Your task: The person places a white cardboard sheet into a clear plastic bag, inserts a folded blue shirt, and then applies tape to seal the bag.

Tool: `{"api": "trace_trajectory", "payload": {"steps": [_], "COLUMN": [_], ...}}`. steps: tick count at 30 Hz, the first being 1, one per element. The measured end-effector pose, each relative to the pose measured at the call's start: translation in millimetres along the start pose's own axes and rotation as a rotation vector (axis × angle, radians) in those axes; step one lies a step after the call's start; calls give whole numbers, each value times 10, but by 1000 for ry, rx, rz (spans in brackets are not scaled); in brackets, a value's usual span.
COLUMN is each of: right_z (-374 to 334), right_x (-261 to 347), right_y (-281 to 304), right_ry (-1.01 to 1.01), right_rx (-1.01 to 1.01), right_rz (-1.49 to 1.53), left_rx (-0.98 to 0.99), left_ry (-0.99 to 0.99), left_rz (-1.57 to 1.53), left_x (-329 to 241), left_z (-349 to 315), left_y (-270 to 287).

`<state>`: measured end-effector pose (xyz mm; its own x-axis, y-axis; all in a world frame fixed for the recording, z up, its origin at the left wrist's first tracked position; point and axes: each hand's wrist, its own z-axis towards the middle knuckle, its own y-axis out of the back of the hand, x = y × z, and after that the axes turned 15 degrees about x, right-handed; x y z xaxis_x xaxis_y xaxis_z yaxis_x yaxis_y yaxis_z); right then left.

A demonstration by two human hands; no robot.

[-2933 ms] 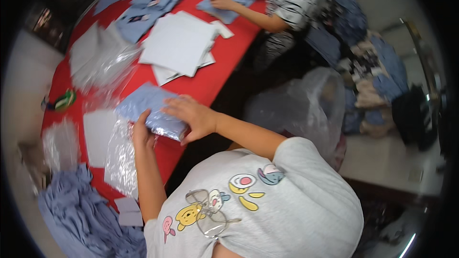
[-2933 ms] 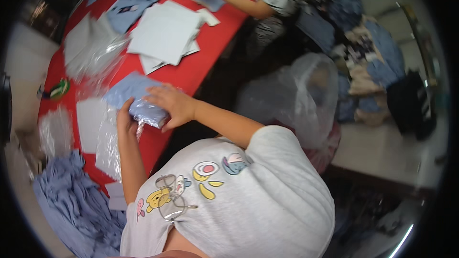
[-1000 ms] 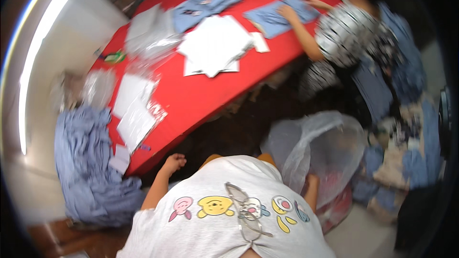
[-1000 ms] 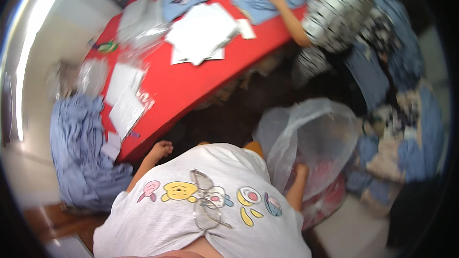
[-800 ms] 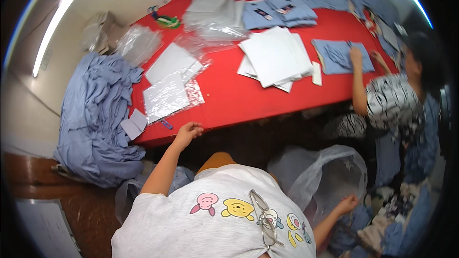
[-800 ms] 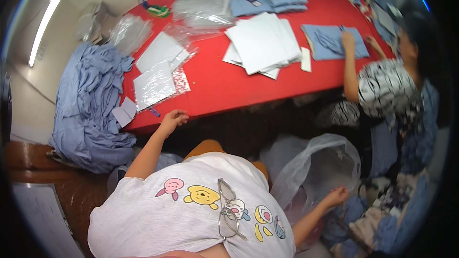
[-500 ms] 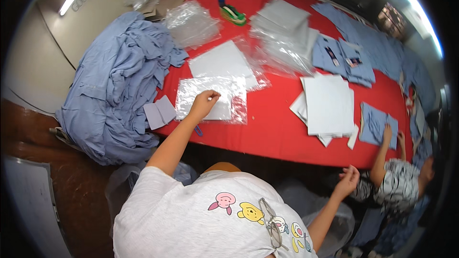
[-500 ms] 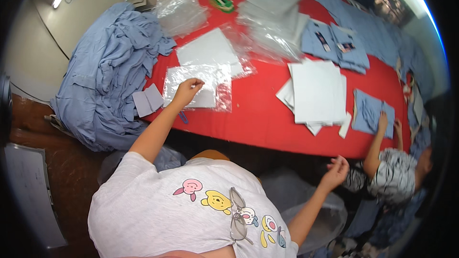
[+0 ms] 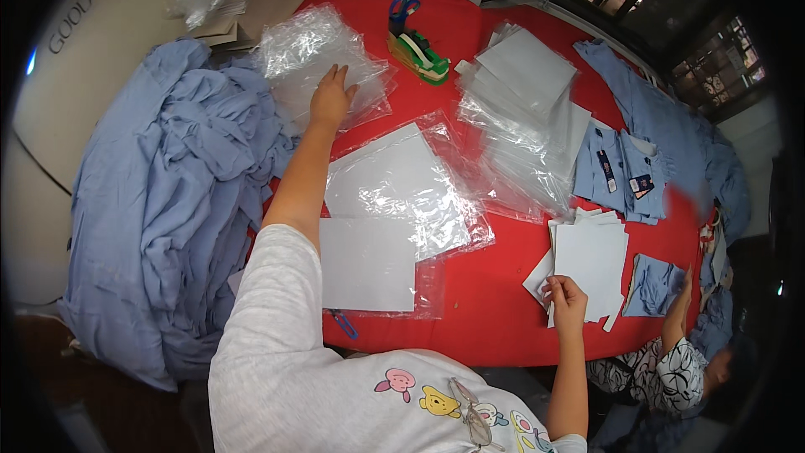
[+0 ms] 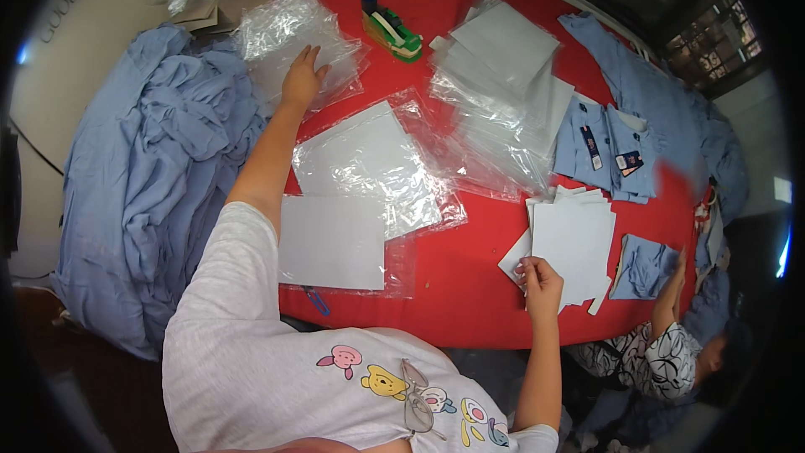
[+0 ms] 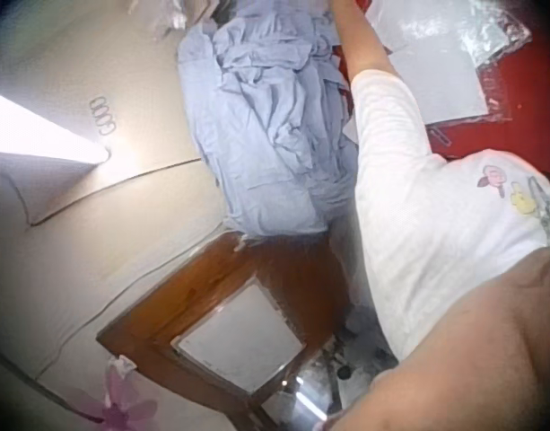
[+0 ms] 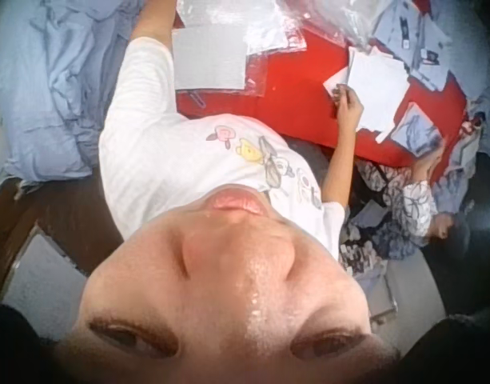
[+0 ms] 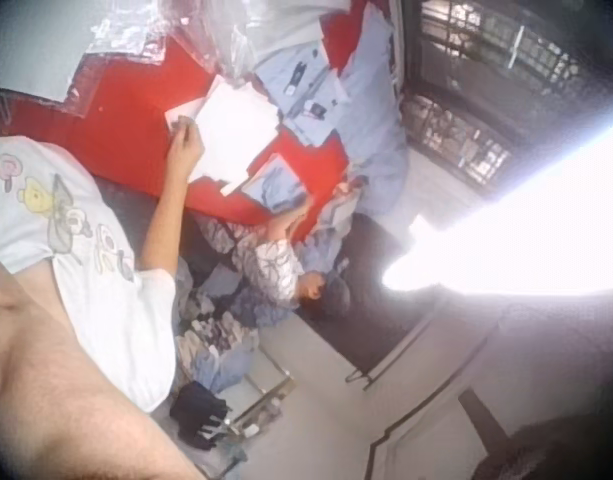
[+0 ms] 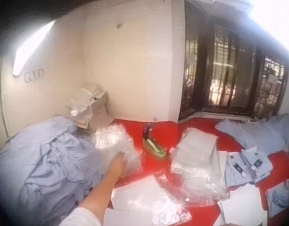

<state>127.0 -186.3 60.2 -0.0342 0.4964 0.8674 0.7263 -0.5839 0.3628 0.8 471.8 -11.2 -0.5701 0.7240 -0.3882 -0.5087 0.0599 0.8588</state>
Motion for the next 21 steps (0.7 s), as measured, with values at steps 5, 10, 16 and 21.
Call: {"api": "trace_trajectory", "payload": {"steps": [5,10,16,21], "right_z": [360,682,1314,1861], "right_x": [-94,-127,-42,-539], "right_y": [356,527,1240,1993], "right_ry": [31,-26,-14,72], "right_rx": [-77,-88,-382,-790], "right_rz": [68,-35,181,542], "left_rx": [211,39,-222,-327], "left_ry": [203,231,221,38], "left_rz": [124,-89,-412,-964], "left_x": [104,325,641,-455], "left_z": [258,312,113,-705], "left_y": [-274,-303,465,1636]}}
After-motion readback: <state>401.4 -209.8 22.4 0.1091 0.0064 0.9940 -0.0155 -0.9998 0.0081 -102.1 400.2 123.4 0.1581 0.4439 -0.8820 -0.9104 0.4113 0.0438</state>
